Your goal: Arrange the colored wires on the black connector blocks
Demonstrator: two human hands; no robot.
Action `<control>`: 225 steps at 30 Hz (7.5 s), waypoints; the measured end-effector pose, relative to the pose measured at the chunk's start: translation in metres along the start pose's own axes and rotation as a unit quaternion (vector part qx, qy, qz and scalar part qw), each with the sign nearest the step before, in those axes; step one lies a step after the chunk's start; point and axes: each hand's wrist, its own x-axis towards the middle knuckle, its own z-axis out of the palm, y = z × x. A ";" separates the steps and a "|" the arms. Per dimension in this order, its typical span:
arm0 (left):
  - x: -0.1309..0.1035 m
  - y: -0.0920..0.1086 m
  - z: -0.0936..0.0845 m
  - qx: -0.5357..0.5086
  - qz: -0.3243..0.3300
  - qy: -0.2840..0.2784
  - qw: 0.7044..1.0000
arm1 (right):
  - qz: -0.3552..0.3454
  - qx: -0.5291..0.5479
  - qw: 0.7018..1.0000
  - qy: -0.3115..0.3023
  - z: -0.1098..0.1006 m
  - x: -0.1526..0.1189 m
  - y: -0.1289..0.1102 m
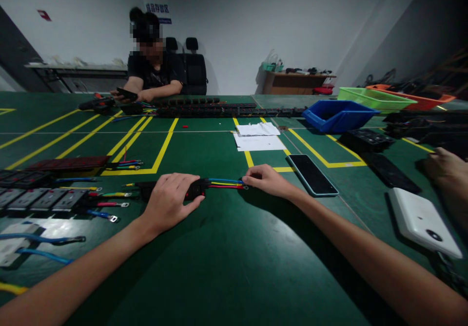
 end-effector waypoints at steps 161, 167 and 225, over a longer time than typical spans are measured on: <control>0.001 0.001 -0.002 0.003 0.000 -0.001 1.000 | -0.027 0.073 0.996 -0.054 -0.008 -0.003 -0.003; 0.001 0.001 -0.001 -0.004 -0.006 0.003 1.000 | -0.019 0.057 0.997 -0.047 -0.008 -0.003 0.000; 0.000 0.001 -0.002 0.007 0.003 0.004 1.000 | -0.020 0.018 0.999 -0.035 -0.007 -0.001 0.001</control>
